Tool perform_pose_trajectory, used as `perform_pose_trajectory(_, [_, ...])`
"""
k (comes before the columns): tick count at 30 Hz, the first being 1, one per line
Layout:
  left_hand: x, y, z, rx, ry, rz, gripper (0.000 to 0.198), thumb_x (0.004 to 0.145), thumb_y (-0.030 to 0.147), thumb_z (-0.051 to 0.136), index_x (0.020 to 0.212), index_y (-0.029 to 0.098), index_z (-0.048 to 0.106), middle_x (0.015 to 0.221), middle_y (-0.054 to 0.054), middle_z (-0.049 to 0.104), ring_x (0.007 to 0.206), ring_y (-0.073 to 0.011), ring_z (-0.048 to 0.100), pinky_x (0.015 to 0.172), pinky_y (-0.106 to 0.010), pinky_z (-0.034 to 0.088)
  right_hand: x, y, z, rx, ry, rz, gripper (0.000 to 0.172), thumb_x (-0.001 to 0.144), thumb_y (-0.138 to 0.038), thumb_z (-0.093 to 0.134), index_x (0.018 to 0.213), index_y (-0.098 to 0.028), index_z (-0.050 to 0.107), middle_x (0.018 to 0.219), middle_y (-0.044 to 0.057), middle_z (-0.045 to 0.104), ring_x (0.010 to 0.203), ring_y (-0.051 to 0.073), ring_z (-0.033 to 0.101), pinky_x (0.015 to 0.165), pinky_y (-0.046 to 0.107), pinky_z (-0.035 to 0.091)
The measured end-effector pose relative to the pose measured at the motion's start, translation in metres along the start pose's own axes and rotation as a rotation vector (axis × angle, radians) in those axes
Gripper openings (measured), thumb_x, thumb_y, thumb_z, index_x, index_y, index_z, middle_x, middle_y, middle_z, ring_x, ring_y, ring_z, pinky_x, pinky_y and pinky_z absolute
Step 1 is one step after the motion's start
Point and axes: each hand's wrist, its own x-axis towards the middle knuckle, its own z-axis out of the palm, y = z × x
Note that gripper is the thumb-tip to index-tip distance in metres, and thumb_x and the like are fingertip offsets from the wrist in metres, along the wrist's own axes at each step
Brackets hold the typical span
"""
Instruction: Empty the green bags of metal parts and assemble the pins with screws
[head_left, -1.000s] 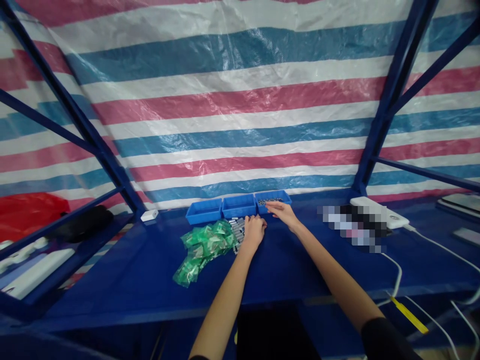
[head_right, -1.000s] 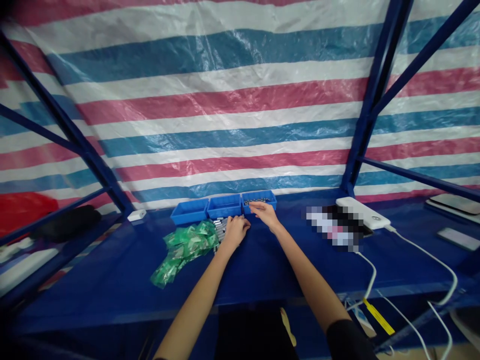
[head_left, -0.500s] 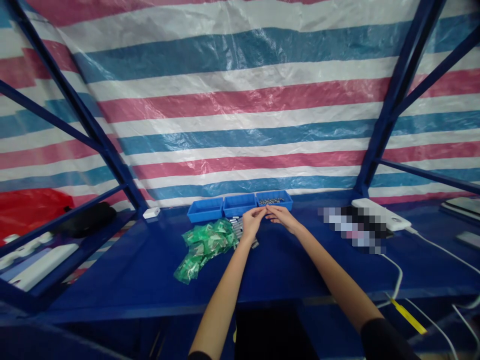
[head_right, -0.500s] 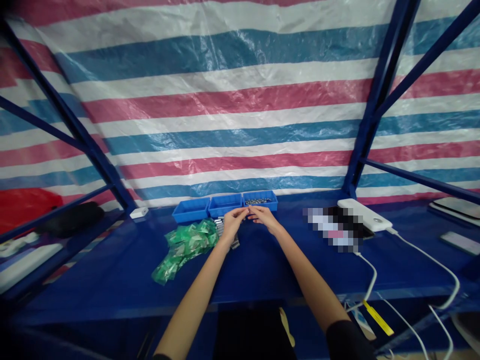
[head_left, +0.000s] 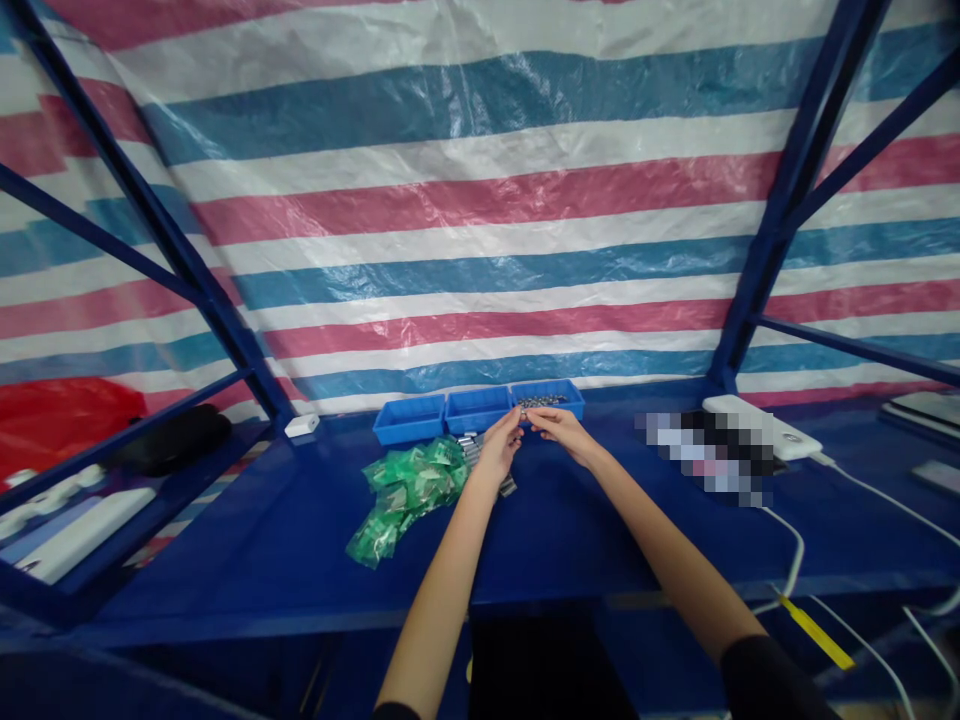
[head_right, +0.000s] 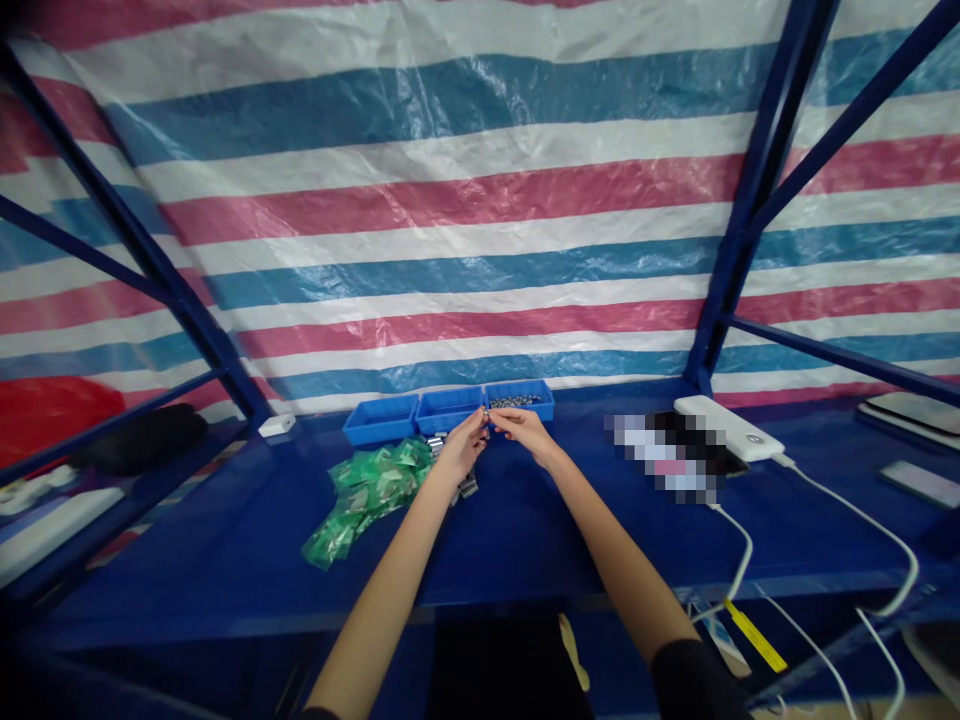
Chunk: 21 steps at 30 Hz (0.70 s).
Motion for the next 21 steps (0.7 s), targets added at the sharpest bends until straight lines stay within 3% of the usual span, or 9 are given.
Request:
perform_pose_trajectory(10, [-0.0033,0.0008,0.0004,0.146,0.019,0.073,0.039,0.060,0.044,0.071,0.088,0.016,0.071,0.085,-0.007,0.069,0.057,-0.0068,0.052,0.049,-0.018,0.032,0.0046,0.0004,-0.0003,-0.047,0.127,-0.058,0.037,0.062,-0.046,0.068,0.087,-0.019,0.071,0.081,0.004,0.070,0.071,0.015,0.060,0.057,0.022,0.043])
perform_pose_trajectory(21, [-0.0021,-0.0016,0.0009,0.388,0.061,0.194,0.047,0.070,0.053,0.058,0.093,0.013,0.068,0.086,-0.008,0.068,0.059,-0.0094,0.056,0.050,-0.020,0.037,0.0046,0.0037,0.0028,-0.004,0.096,-0.051,0.033,0.062,-0.044,0.069,0.084,-0.019,0.071,0.078,0.003,0.069,0.064,0.012,0.058,0.056,0.021,0.043])
